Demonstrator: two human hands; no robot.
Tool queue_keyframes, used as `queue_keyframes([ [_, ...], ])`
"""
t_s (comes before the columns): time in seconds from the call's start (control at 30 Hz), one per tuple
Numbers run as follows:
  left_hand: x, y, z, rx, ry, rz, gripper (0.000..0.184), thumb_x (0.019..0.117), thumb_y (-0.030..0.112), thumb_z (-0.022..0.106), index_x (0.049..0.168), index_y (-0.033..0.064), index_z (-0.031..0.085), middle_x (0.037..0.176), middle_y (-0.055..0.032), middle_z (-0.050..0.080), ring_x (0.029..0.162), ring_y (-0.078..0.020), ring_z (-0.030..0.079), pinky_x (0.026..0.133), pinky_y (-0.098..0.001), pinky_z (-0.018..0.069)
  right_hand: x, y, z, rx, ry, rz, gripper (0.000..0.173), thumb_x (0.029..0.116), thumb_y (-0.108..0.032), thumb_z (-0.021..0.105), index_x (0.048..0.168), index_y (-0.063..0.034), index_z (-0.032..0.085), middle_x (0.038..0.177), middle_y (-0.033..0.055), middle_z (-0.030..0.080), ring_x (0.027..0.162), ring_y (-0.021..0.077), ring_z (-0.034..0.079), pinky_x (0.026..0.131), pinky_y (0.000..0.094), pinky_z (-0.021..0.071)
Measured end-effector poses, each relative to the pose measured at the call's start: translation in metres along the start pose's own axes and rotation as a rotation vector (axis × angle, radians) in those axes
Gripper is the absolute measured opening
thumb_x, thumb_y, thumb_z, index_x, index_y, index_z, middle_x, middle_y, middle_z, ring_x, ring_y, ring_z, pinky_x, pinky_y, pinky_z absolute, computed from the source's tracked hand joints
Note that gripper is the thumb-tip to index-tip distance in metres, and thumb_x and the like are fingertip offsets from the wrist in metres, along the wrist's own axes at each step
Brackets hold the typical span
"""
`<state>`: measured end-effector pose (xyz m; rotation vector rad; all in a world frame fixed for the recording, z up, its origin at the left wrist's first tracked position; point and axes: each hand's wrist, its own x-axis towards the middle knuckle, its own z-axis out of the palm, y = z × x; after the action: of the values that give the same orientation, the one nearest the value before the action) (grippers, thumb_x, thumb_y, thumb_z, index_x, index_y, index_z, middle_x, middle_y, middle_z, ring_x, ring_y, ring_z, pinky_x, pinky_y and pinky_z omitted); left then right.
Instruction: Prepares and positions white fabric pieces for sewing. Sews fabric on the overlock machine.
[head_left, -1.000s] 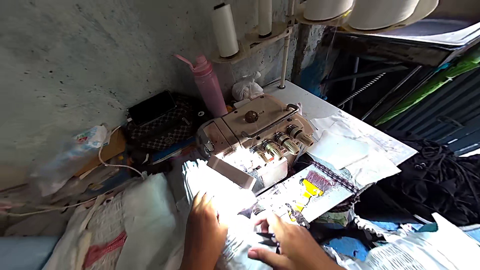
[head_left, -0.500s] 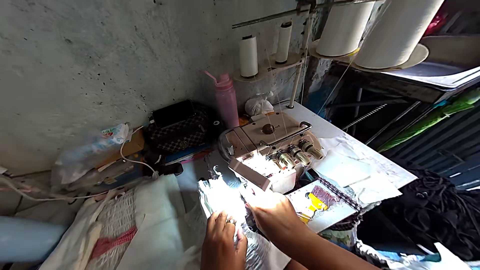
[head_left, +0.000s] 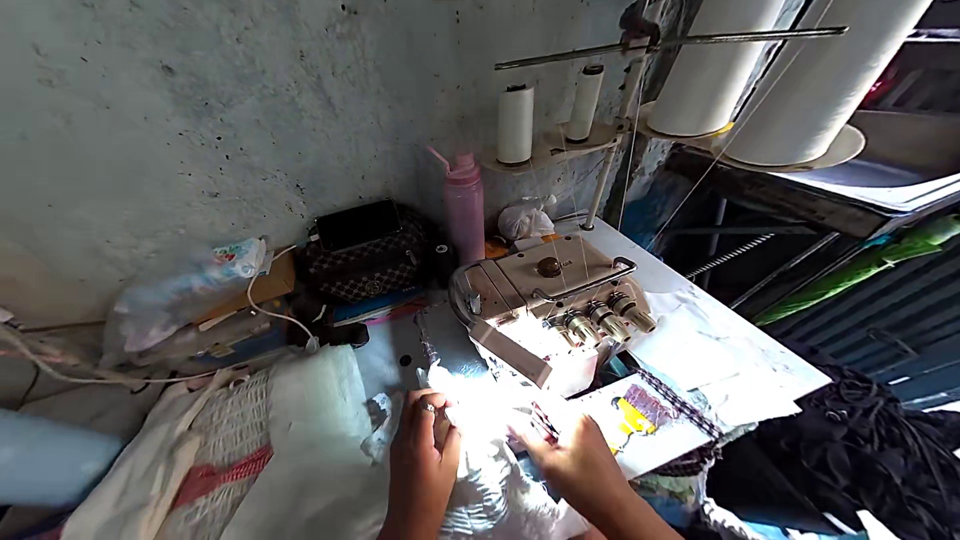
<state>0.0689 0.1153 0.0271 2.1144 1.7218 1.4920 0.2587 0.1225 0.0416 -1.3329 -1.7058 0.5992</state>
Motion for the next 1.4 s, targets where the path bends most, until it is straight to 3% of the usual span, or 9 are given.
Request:
queue_keyframes([
  [0.13, -0.01, 0.006, 0.001, -0.102, -0.008, 0.045, 0.019, 0.0825, 0.009, 0.071, 0.1, 0.0046, 0.065, 0.103, -0.0074, 0.068, 0.096, -0.0034, 0.064, 0.083, -0.0113, 0.0513, 0.017, -0.003, 0.011, 0.171, -0.135, 0.001, 0.036, 0.0929, -0.045, 0.066, 0.089, -0.011, 0.076, 0.074, -0.0021, 0.066, 0.068, 0.0065, 0.061, 0.063, 0.0326, 0.0527],
  [0.3, -0.011, 0.008, -0.007, -0.019, -0.006, 0.137, 0.018, 0.0868, 0.021, 0.072, 0.095, 0.0082, 0.062, 0.094, -0.0061, 0.064, 0.087, -0.0051, 0.061, 0.077, -0.0106, 0.0486, 0.019, -0.007, 0.013, 0.373, -0.024, 0.046, 0.014, 0.086, -0.021, 0.065, 0.077, -0.0112, 0.069, 0.065, -0.0108, 0.059, 0.06, -0.0079, 0.053, 0.057, 0.0147, 0.0459],
  [0.4, -0.012, 0.007, -0.01, 0.142, 0.003, 0.216, 0.017, 0.0903, 0.033, 0.066, 0.089, 0.0163, 0.064, 0.098, -0.0038, 0.066, 0.098, -0.0163, 0.06, 0.087, -0.0256, 0.0459, 0.017, -0.008, 0.012, 0.438, 0.008, 0.078, 0.01, 0.0839, -0.013, 0.065, 0.074, -0.0106, 0.067, 0.063, -0.012, 0.057, 0.057, -0.0097, 0.05, 0.055, 0.0114, 0.0431],
  [0.5, -0.012, 0.005, -0.011, 0.186, -0.031, 0.263, 0.015, 0.0923, 0.034, 0.061, 0.086, 0.0212, 0.059, 0.122, -0.0021, 0.069, 0.125, -0.022, 0.054, 0.105, -0.0418, 0.0321, 0.017, -0.009, 0.011, 0.449, -0.017, 0.112, 0.01, 0.085, -0.014, 0.064, 0.075, -0.0121, 0.067, 0.063, -0.0122, 0.057, 0.055, -0.0088, 0.051, 0.053, 0.0124, 0.0435],
  [0.6, -0.008, 0.009, -0.008, 0.107, -0.057, 0.195, 0.022, 0.0867, 0.037, 0.063, 0.097, 0.0187, 0.055, 0.095, 0.0014, 0.065, 0.109, -0.0115, 0.059, 0.111, -0.0449, 0.0237, 0.017, -0.01, 0.011, 0.433, -0.042, 0.121, 0.01, 0.0859, -0.016, 0.064, 0.077, -0.0121, 0.068, 0.063, -0.0121, 0.057, 0.055, -0.0087, 0.051, 0.053, 0.0127, 0.0434],
  [0.7, -0.001, 0.015, -0.006, 0.123, -0.058, 0.061, 0.056, 0.0854, 0.06, 0.065, 0.106, 0.0088, 0.07, 0.089, -0.0035, 0.07, 0.088, -0.0162, 0.064, 0.105, -0.0553, 0.0294, 0.014, -0.006, 0.013, 0.366, -0.046, 0.053, 0.017, 0.0886, -0.02, 0.063, 0.083, -0.0078, 0.073, 0.067, -0.008, 0.063, 0.059, -0.0061, 0.056, 0.057, 0.0153, 0.0482],
  [0.83, 0.005, 0.02, -0.002, 0.069, -0.051, -0.053, 0.027, 0.0884, 0.034, 0.061, 0.089, 0.01, 0.074, 0.08, -0.0008, 0.069, 0.086, -0.0142, 0.063, 0.1, -0.0528, 0.0296, 0.001, 0.0, 0.015, 0.252, -0.033, -0.036, 0.027, 0.0973, -0.028, 0.06, 0.086, -0.0091, 0.076, 0.071, -0.0052, 0.068, 0.063, -0.0034, 0.061, 0.06, 0.0179, 0.0506],
  [1.03, 0.008, 0.024, -0.001, -0.11, -0.121, -0.23, 0.024, 0.0874, 0.023, 0.059, 0.097, 0.0053, 0.071, 0.09, -0.0029, 0.067, 0.099, -0.0137, 0.061, 0.104, -0.0534, 0.0264, -0.023, 0.014, 0.012, 0.146, -0.066, -0.028, 0.032, 0.0895, -0.04, 0.068, 0.08, -0.0095, 0.076, 0.063, -0.0014, 0.064, 0.054, 0.005, 0.056, 0.051, 0.0273, 0.0467],
  [1.4, 0.018, 0.022, 0.003, -0.311, -0.232, -0.371, 0.026, 0.0926, 0.018, 0.051, 0.109, 0.0065, 0.068, 0.102, 0.0004, 0.066, 0.11, -0.0092, 0.058, 0.105, -0.0496, 0.0301, -0.02, 0.016, 0.016, 0.29, -0.05, 0.059, 0.031, 0.091, -0.037, 0.069, 0.079, -0.0093, 0.071, 0.062, -0.0065, 0.058, 0.055, -0.0026, 0.05, 0.053, 0.0186, 0.0421],
])
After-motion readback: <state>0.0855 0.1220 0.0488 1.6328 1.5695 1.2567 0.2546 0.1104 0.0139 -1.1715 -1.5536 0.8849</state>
